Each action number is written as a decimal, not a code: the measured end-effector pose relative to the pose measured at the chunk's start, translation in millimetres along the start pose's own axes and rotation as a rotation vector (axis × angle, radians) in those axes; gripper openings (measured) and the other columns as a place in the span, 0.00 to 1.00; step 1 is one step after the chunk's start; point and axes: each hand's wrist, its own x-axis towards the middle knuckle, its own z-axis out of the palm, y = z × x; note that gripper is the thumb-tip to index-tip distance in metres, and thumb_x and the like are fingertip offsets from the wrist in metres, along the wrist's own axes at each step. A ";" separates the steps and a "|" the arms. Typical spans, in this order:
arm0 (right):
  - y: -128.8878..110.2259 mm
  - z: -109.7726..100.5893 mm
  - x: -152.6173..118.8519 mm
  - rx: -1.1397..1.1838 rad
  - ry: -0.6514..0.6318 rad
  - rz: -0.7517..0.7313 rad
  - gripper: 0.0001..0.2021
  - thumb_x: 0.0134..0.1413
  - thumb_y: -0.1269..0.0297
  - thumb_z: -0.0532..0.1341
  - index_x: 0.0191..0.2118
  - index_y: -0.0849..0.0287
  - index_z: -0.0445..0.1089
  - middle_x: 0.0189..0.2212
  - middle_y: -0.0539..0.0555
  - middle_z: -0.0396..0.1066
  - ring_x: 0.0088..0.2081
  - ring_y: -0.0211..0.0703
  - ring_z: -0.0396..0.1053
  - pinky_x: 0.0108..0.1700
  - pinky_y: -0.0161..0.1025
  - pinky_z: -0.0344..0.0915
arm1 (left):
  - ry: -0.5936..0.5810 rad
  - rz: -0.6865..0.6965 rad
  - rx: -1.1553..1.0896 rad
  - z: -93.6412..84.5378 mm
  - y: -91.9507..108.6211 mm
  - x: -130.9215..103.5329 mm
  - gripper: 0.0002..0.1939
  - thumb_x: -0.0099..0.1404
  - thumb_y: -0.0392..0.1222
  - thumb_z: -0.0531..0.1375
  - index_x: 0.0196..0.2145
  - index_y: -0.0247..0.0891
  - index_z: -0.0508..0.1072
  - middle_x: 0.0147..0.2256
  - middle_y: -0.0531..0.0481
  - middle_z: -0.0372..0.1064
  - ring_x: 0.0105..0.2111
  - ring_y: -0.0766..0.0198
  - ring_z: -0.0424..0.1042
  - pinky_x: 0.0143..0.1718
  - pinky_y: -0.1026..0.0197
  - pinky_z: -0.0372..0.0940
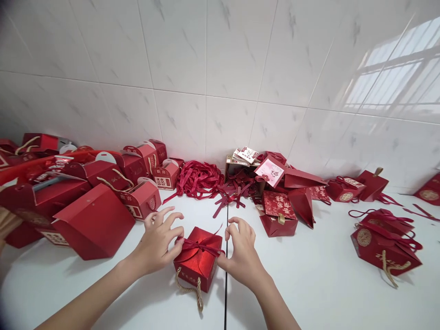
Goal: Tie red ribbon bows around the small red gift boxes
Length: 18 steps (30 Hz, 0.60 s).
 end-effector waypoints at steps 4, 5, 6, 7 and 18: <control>2.8 3.9 -6.1 0.167 -0.032 0.055 0.13 0.41 0.72 0.57 0.35 0.55 0.55 0.52 0.56 0.56 0.57 0.52 0.53 0.58 0.54 0.50 | 0.010 -0.063 -0.022 11.6 -0.9 -4.0 0.05 0.59 0.40 0.55 0.27 0.39 0.68 0.46 0.44 0.66 0.55 0.41 0.54 0.50 0.36 0.47; 4.8 6.9 -8.3 0.258 -0.055 0.055 0.13 0.44 0.71 0.57 0.38 0.54 0.56 0.53 0.56 0.56 0.58 0.51 0.53 0.58 0.53 0.50 | -0.021 -0.091 -0.081 15.0 -1.8 -3.8 0.05 0.59 0.42 0.55 0.28 0.39 0.68 0.46 0.44 0.66 0.55 0.42 0.54 0.50 0.37 0.48; 7.0 11.2 -10.9 0.363 -0.086 0.049 0.16 0.46 0.70 0.57 0.43 0.54 0.57 0.54 0.56 0.56 0.59 0.49 0.53 0.59 0.51 0.51 | -0.055 -0.119 -0.154 18.1 -2.4 -3.6 0.06 0.60 0.44 0.55 0.30 0.40 0.67 0.47 0.44 0.65 0.55 0.43 0.54 0.50 0.38 0.50; 9.1 16.7 -13.6 0.465 -0.123 0.041 0.21 0.48 0.67 0.59 0.49 0.53 0.55 0.56 0.57 0.54 0.60 0.49 0.52 0.60 0.50 0.51 | -0.089 -0.144 -0.235 20.6 -2.4 -3.4 0.07 0.60 0.45 0.55 0.32 0.40 0.66 0.48 0.44 0.65 0.54 0.44 0.55 0.50 0.38 0.51; 32.9 7.0 -75.0 0.370 0.205 0.207 0.47 0.45 0.52 0.65 0.66 0.54 0.38 0.59 0.60 0.53 0.59 0.56 0.56 0.60 0.51 0.55 | 0.213 -0.244 -0.647 18.0 -21.9 -14.0 0.31 0.62 0.44 0.57 0.58 0.44 0.46 0.56 0.38 0.53 0.55 0.51 0.59 0.52 0.46 0.60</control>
